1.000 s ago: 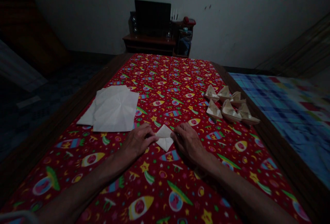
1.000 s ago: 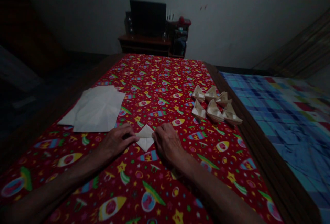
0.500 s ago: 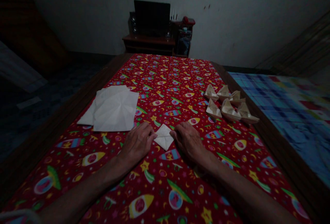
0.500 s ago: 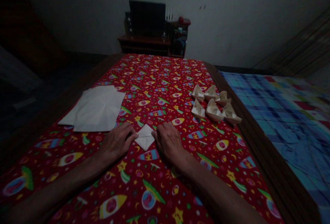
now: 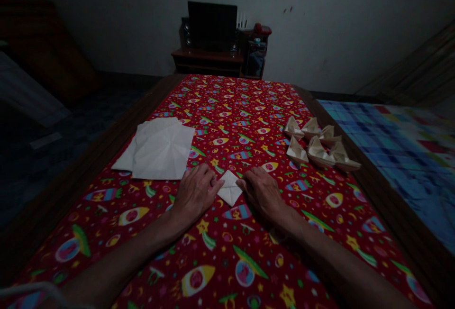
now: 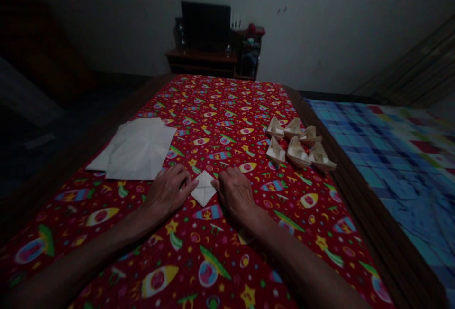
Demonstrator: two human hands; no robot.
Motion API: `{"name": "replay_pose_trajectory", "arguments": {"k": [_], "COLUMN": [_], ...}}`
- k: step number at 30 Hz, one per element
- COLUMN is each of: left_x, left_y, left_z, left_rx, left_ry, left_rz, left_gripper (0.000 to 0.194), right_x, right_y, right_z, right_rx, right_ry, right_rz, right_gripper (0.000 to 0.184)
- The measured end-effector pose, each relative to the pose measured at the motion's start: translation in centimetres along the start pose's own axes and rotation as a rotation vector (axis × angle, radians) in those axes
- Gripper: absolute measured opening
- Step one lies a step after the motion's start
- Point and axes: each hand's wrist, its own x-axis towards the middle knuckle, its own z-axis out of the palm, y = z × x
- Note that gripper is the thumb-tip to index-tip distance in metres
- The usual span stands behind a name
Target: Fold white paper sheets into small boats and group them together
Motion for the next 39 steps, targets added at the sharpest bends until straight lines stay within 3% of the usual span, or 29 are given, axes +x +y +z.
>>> {"name": "replay_pose_trajectory", "arguments": {"k": [6, 14, 23, 29, 32, 35, 39], "left_x": [0.3, 0.0, -0.1, -0.3, -0.6, -0.9, -1.1], "left_y": [0.0, -0.3, 0.3, 1.1, 1.1, 0.8, 0.4], "left_z": [0.1, 0.0, -0.5, -0.8, -0.8, -0.5, 0.0], "left_rx": [-0.031, -0.063, -0.031, -0.003, -0.011, -0.041, -0.080], "left_ry": [-0.011, -0.031, 0.000, -0.070, -0.106, -0.127, -0.150], "left_rz": [0.026, 0.021, 0.076, 0.410, 0.434, 0.440, 0.428], "left_gripper": [0.019, 0.018, 0.009, 0.032, 0.036, 0.046, 0.057], "right_x": [0.1, -0.2, -0.4, -0.2, 0.0, 0.1, -0.3], "right_y": [-0.1, 0.0, 0.4, 0.8, 1.3, 1.5, 0.7], "right_z": [-0.2, -1.3, -1.3, -1.5, -1.7, -1.9, -2.2], "right_rx": [0.013, 0.160, 0.090, 0.134, 0.237, 0.361, 0.364], "right_ry": [0.005, -0.122, -0.143, -0.124, -0.117, -0.027, 0.003], "right_rz": [0.003, 0.031, 0.076, 0.037, 0.104, 0.199, 0.045], "right_gripper": [0.023, 0.018, 0.014, 0.013, 0.010, 0.010, 0.016]}}
